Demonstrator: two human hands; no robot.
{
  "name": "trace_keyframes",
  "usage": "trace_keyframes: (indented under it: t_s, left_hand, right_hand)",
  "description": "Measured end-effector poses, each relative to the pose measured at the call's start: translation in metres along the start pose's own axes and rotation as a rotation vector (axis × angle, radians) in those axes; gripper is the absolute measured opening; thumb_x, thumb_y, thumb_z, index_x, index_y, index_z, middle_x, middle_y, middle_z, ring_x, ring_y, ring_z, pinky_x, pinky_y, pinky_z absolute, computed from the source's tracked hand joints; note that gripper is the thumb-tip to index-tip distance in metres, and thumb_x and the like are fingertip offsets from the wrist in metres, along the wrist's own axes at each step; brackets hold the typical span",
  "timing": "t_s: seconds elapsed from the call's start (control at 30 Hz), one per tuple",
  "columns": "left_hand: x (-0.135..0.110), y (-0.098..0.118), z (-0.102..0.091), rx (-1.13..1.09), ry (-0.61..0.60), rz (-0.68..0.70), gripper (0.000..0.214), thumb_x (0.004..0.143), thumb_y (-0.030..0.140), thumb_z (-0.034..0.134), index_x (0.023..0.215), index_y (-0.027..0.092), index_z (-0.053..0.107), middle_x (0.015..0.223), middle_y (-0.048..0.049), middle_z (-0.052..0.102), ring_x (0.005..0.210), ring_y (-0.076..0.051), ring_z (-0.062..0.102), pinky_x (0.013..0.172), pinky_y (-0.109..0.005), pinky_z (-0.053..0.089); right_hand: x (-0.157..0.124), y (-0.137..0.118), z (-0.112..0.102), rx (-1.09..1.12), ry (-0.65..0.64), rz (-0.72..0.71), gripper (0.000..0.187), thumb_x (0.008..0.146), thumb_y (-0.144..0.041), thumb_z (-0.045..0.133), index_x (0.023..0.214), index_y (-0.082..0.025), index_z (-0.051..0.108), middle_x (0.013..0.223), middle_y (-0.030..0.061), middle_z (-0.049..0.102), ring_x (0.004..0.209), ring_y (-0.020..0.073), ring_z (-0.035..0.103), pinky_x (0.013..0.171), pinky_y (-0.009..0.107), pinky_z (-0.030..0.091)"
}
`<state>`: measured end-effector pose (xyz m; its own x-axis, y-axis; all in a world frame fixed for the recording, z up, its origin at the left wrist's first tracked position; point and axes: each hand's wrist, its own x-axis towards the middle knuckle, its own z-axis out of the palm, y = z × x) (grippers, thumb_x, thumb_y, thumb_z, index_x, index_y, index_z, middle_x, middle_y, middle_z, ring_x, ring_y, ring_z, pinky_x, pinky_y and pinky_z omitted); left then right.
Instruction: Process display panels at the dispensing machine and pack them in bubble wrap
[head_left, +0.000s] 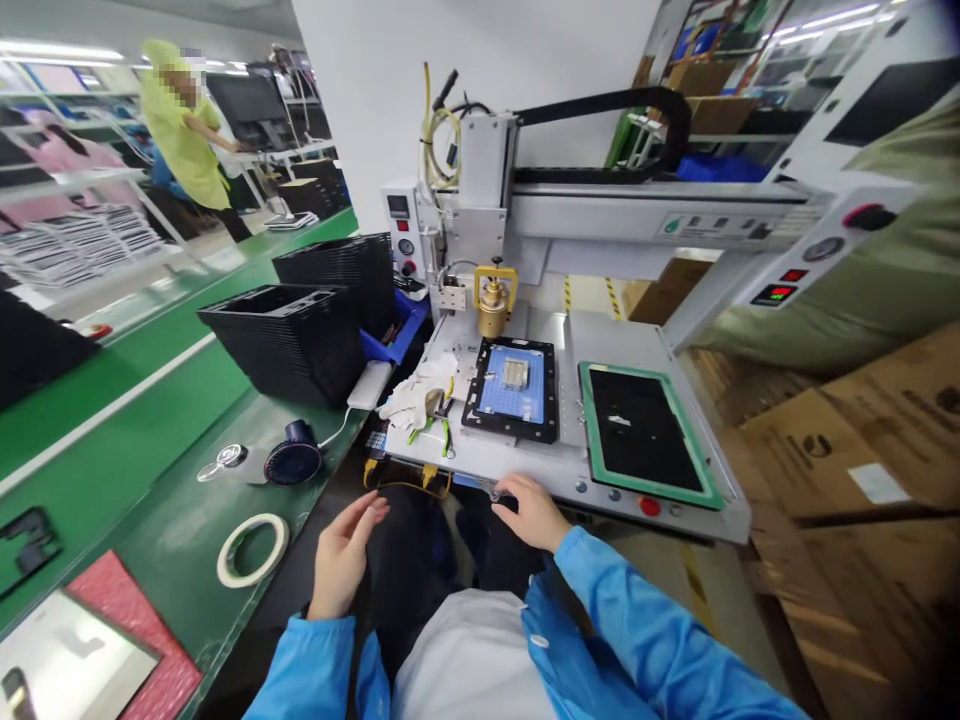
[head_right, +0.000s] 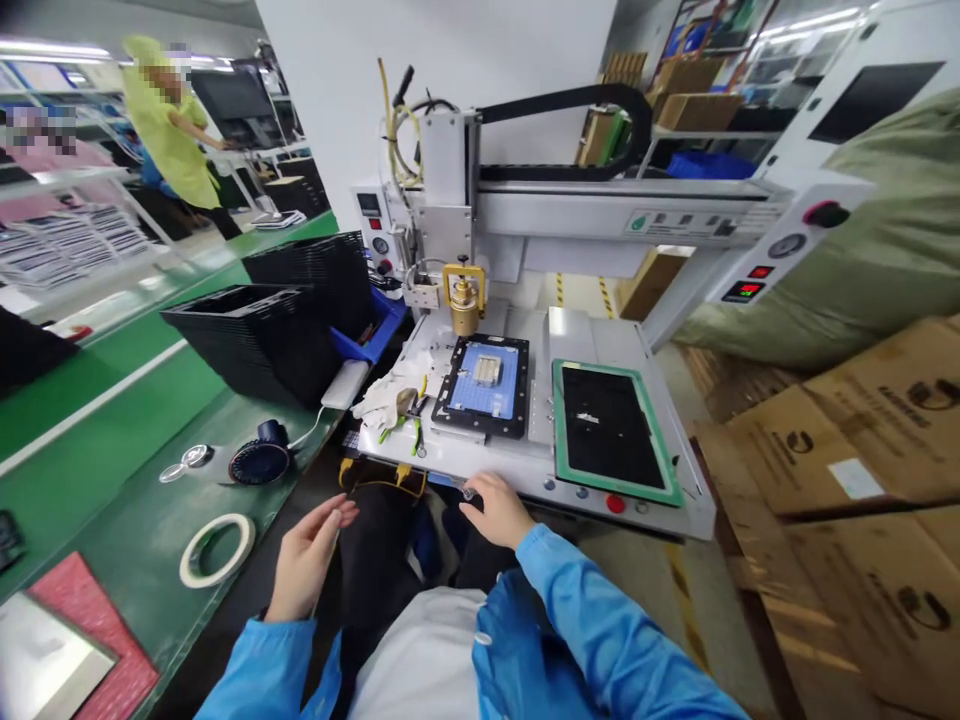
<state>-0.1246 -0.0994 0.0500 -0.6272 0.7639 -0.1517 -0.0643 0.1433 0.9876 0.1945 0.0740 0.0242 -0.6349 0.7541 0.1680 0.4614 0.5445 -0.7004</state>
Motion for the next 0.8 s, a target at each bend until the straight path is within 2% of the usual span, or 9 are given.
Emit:
trace_keyframes:
  t_s: [0.13, 0.3, 0.4, 0.53, 0.63, 0.7, 0.8]
  left_hand:
    - [-0.019, -0.016, 0.006, 0.067, -0.11, -0.086, 0.069, 0.076, 0.067, 0.087, 0.123, 0.017, 0.079, 0.117, -0.014, 0.081, 0.112, -0.034, 0.078, 0.115, -0.053, 0.056]
    - [-0.037, -0.023, 0.004, 0.104, -0.103, -0.143, 0.076, 0.068, 0.075, 0.088, 0.117, 0.018, 0.081, 0.112, -0.0143, 0.082, 0.109, -0.036, 0.079, 0.113, -0.054, 0.058]
    - [-0.04, -0.024, 0.0, 0.11, -0.087, -0.148, 0.08, 0.067, 0.078, 0.086, 0.118, 0.017, 0.08, 0.112, -0.0147, 0.082, 0.112, -0.037, 0.078, 0.112, -0.055, 0.057]
    - [-0.039, -0.024, -0.003, 0.105, -0.089, -0.133, 0.077, 0.071, 0.076, 0.085, 0.12, 0.018, 0.079, 0.115, -0.0146, 0.081, 0.115, -0.038, 0.077, 0.113, -0.057, 0.057]
    - [-0.037, -0.02, -0.001, 0.091, -0.087, -0.117, 0.076, 0.07, 0.075, 0.086, 0.119, 0.018, 0.079, 0.115, -0.0149, 0.081, 0.114, -0.038, 0.077, 0.112, -0.057, 0.057]
    - [-0.035, -0.016, 0.002, 0.086, -0.092, -0.107, 0.077, 0.069, 0.076, 0.086, 0.119, 0.018, 0.079, 0.115, -0.015, 0.081, 0.113, -0.038, 0.077, 0.113, -0.057, 0.057]
    - [-0.033, -0.011, 0.007, 0.082, -0.11, -0.093, 0.079, 0.068, 0.077, 0.086, 0.119, 0.017, 0.079, 0.114, -0.0145, 0.082, 0.113, -0.037, 0.077, 0.112, -0.055, 0.058]
  right_hand:
    - [-0.001, 0.005, 0.0, -0.006, -0.029, 0.007, 0.019, 0.089, -0.02, 0.076, 0.106, -0.02, 0.069, 0.108, 0.007, 0.07, 0.107, 0.0269, 0.064, 0.099, 0.044, 0.053]
    - [0.004, 0.0, -0.002, -0.009, -0.048, 0.006, 0.019, 0.086, -0.02, 0.079, 0.104, -0.02, 0.071, 0.107, 0.0072, 0.072, 0.104, 0.0267, 0.066, 0.097, 0.043, 0.054]
    - [0.011, -0.01, -0.014, 0.079, -0.088, -0.006, 0.015, 0.089, -0.023, 0.076, 0.103, -0.02, 0.072, 0.103, 0.0058, 0.073, 0.095, 0.0231, 0.069, 0.09, 0.038, 0.057]
    - [0.037, -0.022, -0.054, 0.164, -0.145, -0.133, 0.019, 0.09, -0.029, 0.077, 0.108, -0.023, 0.076, 0.109, 0.005, 0.077, 0.097, 0.0217, 0.073, 0.089, 0.034, 0.06]
    - [0.081, -0.022, -0.097, 0.049, -0.13, -0.199, 0.025, 0.085, -0.034, 0.082, 0.107, -0.023, 0.077, 0.109, 0.0051, 0.078, 0.097, 0.0226, 0.073, 0.088, 0.034, 0.061]
    - [0.119, -0.018, -0.124, -0.12, -0.107, -0.16, 0.025, 0.084, -0.035, 0.084, 0.105, -0.022, 0.077, 0.105, 0.0048, 0.078, 0.093, 0.0218, 0.073, 0.088, 0.034, 0.061]
    - [0.179, -0.007, -0.156, -0.345, -0.038, -0.017, 0.026, 0.085, -0.033, 0.084, 0.104, -0.018, 0.076, 0.103, 0.0068, 0.077, 0.095, 0.0227, 0.072, 0.091, 0.035, 0.06]
